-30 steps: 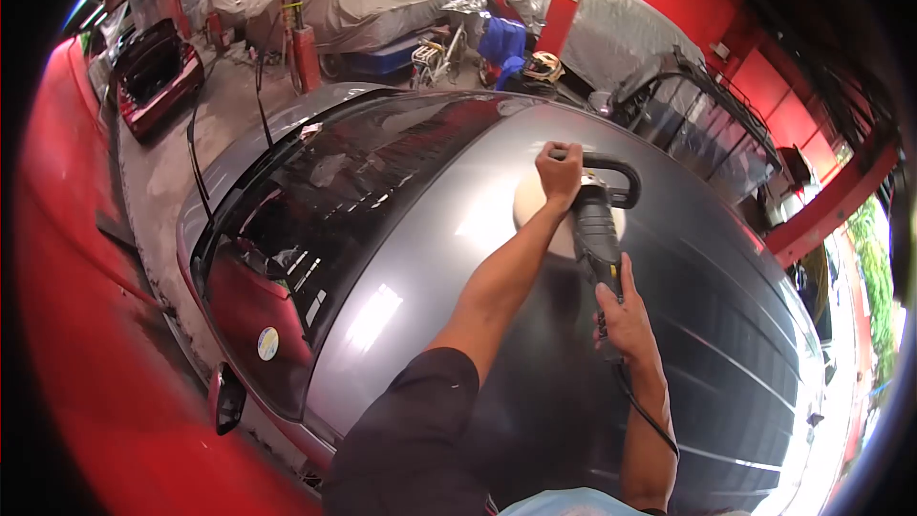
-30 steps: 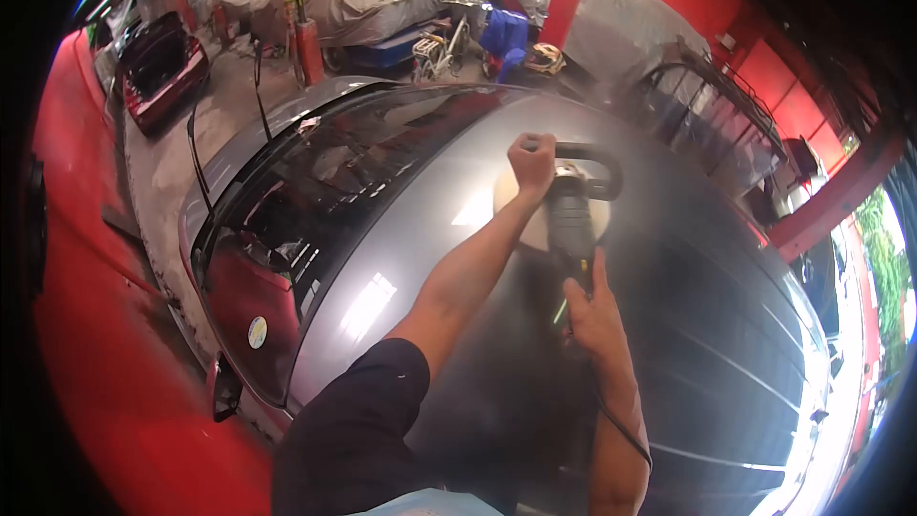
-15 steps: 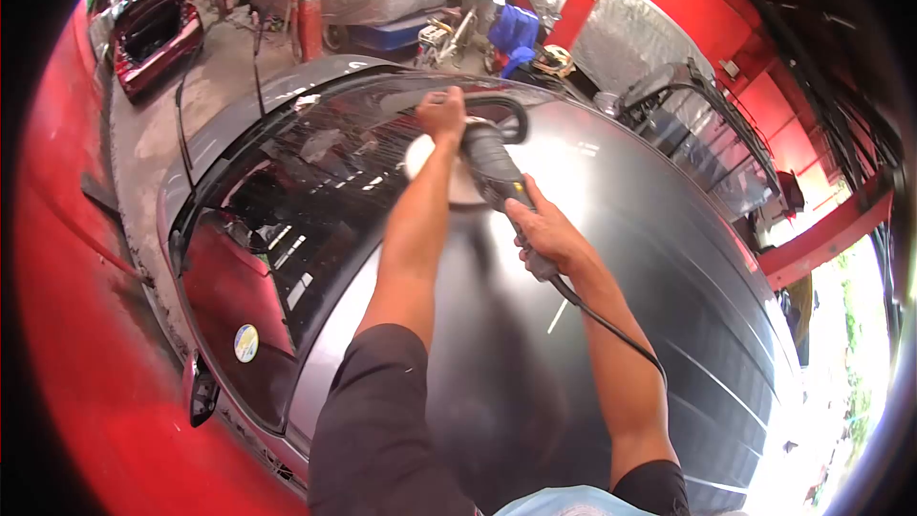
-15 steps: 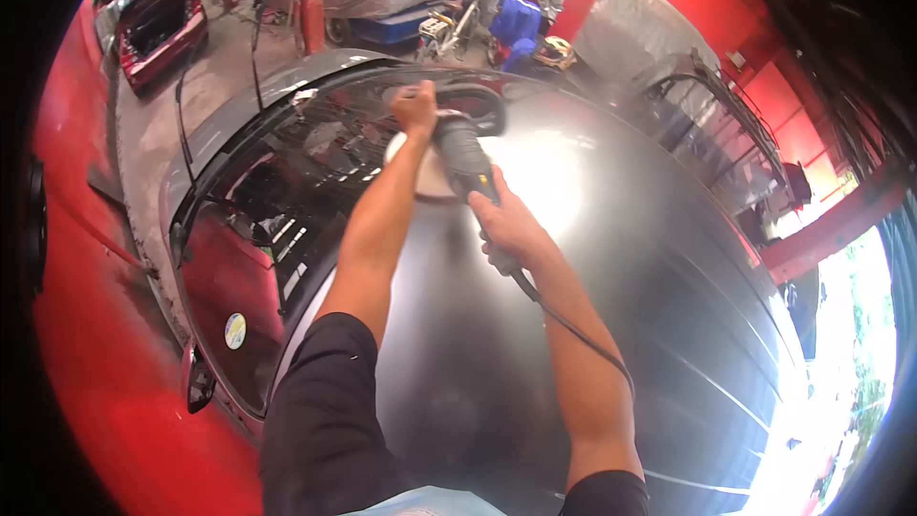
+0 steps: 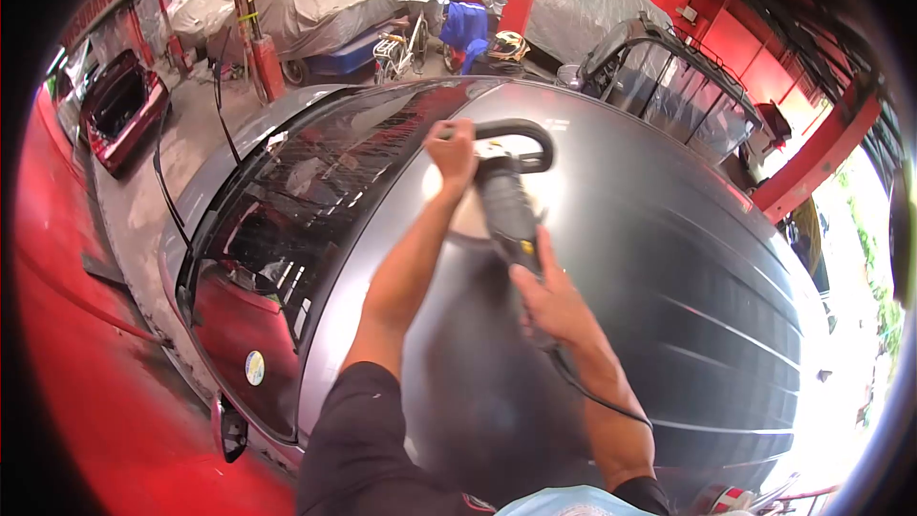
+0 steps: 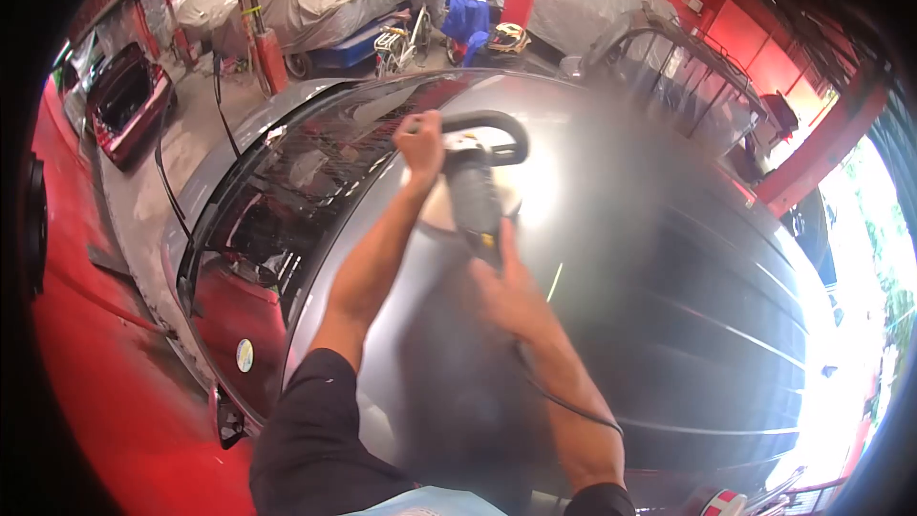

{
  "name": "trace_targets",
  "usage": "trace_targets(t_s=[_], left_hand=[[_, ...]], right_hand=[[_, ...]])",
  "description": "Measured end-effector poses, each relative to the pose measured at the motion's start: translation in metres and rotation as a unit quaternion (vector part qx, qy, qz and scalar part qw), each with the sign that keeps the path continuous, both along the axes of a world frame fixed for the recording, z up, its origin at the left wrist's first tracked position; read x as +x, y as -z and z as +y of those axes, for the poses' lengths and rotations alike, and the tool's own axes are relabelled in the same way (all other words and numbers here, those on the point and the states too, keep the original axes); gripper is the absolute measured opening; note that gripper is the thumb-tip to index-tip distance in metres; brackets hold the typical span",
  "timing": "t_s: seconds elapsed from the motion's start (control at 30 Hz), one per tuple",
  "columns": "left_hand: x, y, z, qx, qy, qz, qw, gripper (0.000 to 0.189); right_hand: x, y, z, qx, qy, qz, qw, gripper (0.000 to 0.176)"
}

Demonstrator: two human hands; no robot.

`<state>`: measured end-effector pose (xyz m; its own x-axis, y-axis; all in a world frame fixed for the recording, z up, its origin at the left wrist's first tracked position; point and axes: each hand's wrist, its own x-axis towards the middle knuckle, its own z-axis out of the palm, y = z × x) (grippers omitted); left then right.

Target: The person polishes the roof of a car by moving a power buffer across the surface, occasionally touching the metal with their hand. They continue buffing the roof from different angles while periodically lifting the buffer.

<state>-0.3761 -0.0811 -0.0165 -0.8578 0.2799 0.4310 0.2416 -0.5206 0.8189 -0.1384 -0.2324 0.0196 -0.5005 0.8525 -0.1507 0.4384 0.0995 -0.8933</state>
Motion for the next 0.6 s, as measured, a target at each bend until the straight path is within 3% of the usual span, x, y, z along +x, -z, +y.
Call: trace_targets(t_s=[0.03,0.07,0.1,0.17,0.2,0.23,0.27,0.3,0.33,0.37,0.4,0.47,0.6], left_hand=[[0.039,-0.015,-0.008,0.041,0.081,-0.047,0.995,0.019],[0.067,-0.002,0.007,0.026,0.060,0.068,0.996,0.020],[0.105,-0.006,0.013,0.048,0.071,0.088,0.992,0.021],[0.186,-0.046,-0.018,0.003,0.251,-0.098,0.963,0.018],[0.220,-0.033,-0.008,0.000,0.248,-0.058,0.967,0.016],[0.259,-0.040,-0.011,0.042,0.337,-0.128,0.932,0.016],[0.295,-0.050,-0.019,0.009,0.289,-0.036,0.957,0.017],[0.321,-0.068,-0.041,-0.025,0.350,-0.059,0.934,0.018],[0.354,-0.059,-0.036,-0.021,0.476,-0.151,0.866,0.022],[0.390,-0.044,-0.028,0.053,0.434,-0.043,0.898,0.023],[0.393,-0.082,-0.064,-0.023,0.500,-0.138,0.855,0.019],[0.426,-0.094,-0.083,-0.057,0.508,-0.082,0.855,0.018],[0.431,-0.092,-0.094,-0.052,0.541,-0.120,0.831,0.020]], right_hand=[[0.022,-0.020,-0.014,-0.036,0.030,-0.007,0.999,0.079],[0.046,-0.042,-0.030,-0.072,0.058,-0.014,0.996,0.079],[0.072,-0.051,-0.042,-0.072,0.093,0.008,0.993,0.077],[0.121,-0.054,-0.068,-0.061,0.166,0.027,0.984,0.076],[0.142,-0.053,-0.081,-0.047,0.201,0.026,0.978,0.075],[0.159,-0.061,-0.097,-0.055,0.236,0.038,0.969,0.075],[0.175,-0.067,-0.111,-0.061,0.274,0.050,0.959,0.075],[0.192,-0.063,-0.122,-0.064,0.279,0.049,0.957,0.075],[0.209,-0.059,-0.135,-0.057,0.324,0.053,0.943,0.075],[0.221,-0.058,-0.146,-0.045,0.369,0.058,0.926,0.075],[0.228,-0.063,-0.157,-0.037,0.375,0.056,0.925,0.075],[0.239,-0.072,-0.181,-0.067,0.423,0.103,0.898,0.075],[0.224,-0.062,-0.195,-0.026,0.443,0.132,0.886,0.082]])
